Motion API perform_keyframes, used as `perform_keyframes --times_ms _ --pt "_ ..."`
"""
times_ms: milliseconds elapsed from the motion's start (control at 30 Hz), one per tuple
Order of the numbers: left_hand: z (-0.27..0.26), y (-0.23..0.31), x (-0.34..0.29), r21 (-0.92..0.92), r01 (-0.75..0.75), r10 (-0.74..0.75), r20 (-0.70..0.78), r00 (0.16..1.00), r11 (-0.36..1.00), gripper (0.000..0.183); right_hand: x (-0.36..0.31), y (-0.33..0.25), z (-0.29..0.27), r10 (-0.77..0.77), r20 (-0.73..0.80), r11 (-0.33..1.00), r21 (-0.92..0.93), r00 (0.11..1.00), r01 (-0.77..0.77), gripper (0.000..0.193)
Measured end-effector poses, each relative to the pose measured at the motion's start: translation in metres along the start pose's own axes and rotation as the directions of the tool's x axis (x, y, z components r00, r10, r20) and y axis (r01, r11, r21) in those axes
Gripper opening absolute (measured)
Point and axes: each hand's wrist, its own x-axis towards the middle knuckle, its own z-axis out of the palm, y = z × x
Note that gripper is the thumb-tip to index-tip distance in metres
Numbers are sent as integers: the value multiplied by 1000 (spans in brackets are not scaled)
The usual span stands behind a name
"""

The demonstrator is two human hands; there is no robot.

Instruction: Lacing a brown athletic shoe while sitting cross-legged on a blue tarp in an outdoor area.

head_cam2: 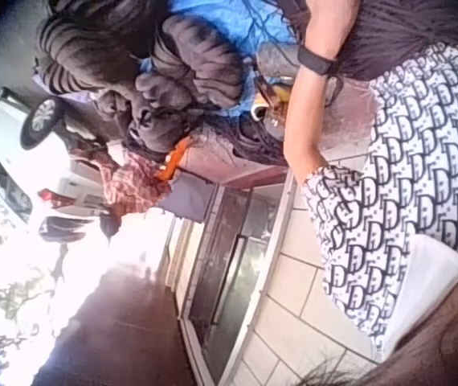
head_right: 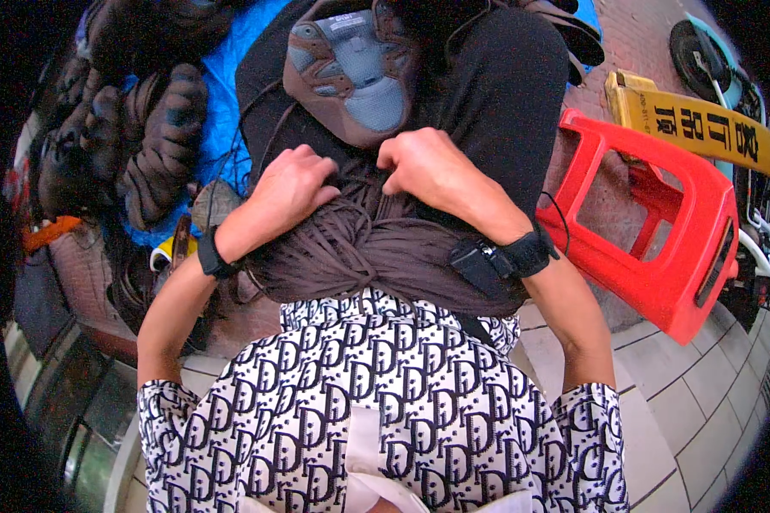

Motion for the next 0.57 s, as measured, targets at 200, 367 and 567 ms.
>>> perform_keyframes --times_ms 200,367,567 --pt "-31 -2 3 -459 37 -123 -159 980 888 13 10 -11 12 -129 -27 990 53 991 130 25" --pt "-72 5 5 -639 49 -117 -66 991 767 11 10 -24 -7 -154 46 878 464 987 116 21" --pt "-93 -2 1 -702 130 -177 5 984 700 11 -30 -18 -101 -55 -279 608 752 959 254 20"
